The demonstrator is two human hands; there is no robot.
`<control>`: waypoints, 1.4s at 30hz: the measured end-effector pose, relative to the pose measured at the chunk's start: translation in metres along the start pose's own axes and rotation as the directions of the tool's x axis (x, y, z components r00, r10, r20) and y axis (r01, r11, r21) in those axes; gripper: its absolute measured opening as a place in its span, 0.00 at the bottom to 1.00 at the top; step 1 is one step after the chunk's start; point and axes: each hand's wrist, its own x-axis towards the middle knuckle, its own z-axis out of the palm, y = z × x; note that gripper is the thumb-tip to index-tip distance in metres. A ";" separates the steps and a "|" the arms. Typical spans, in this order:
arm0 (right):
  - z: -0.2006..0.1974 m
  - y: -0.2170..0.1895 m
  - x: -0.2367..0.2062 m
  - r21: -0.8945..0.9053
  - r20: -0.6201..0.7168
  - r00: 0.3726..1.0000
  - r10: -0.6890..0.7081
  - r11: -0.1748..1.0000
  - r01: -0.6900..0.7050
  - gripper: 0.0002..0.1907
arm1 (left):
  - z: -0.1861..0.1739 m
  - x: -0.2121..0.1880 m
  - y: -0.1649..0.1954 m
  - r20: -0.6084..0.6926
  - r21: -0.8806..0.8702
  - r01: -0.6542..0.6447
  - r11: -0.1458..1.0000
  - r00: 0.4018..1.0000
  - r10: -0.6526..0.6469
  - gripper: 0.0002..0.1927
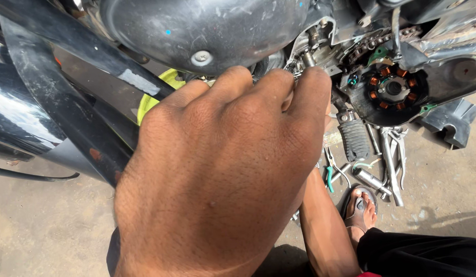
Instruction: The person is repairing a motorcycle engine. They use a wrench to tighten bolts and adjust internal components while seated on the ground.
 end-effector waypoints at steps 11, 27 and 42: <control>0.000 -0.002 0.000 -0.008 0.005 1.000 -0.002 1.000 0.002 0.10 | 0.000 0.000 0.002 -0.032 0.034 0.004 0.999 0.999 -0.003 0.09; 0.001 -0.003 0.001 -0.011 0.004 1.000 -0.011 1.000 0.011 0.10 | -0.001 0.000 0.003 -0.111 0.014 0.002 1.000 0.994 -0.001 0.07; 0.000 -0.005 0.002 -0.010 0.008 1.000 -0.015 1.000 0.015 0.10 | 0.000 0.000 0.002 -0.074 0.026 -0.007 1.000 0.997 0.008 0.09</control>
